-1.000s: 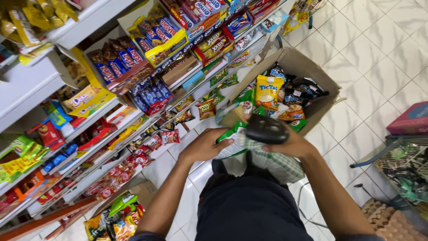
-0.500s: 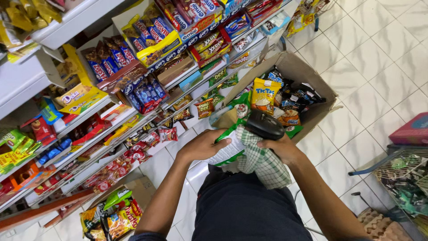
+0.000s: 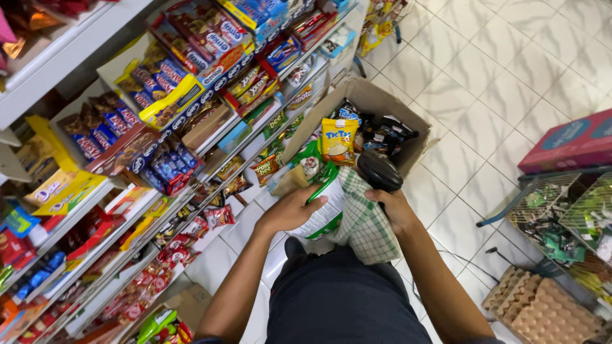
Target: The person uses a handheld scanner to scan the barcodes of snack bags taken from a box and then places them onto store shelves.
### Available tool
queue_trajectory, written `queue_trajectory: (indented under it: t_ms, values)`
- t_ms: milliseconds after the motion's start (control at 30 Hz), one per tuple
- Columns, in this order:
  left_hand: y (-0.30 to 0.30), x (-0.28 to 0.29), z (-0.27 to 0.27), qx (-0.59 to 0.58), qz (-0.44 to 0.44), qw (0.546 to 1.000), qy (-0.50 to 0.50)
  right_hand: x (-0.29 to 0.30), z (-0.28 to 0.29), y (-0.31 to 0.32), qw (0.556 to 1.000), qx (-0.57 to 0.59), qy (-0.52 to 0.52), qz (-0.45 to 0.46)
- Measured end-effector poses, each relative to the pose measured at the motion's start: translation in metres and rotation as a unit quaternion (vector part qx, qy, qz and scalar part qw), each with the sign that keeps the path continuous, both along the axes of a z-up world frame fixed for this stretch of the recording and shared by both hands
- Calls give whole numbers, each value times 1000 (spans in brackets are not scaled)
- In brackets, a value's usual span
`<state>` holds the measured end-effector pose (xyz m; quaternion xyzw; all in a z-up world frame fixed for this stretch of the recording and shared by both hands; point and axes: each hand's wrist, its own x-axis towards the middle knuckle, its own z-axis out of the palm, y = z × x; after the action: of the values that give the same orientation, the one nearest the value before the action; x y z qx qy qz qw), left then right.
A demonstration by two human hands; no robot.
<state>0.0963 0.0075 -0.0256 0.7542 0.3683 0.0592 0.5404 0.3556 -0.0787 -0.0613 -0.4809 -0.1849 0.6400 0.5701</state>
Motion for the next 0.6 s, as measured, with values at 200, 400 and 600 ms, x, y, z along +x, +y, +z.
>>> queue_trajectory:
  t_ms: [200,400,600]
  values:
    - [-6,35,-34,29,114,970,-211,-28,0,-8,925,89,-354,-104]
    - [-11,36,-74,-80,202,954,-204,-12,-21,-25,827,139,-540,-77]
    - [-19,7,-98,-267,335,858,-285,53,-28,-26,924,-23,-367,-104]
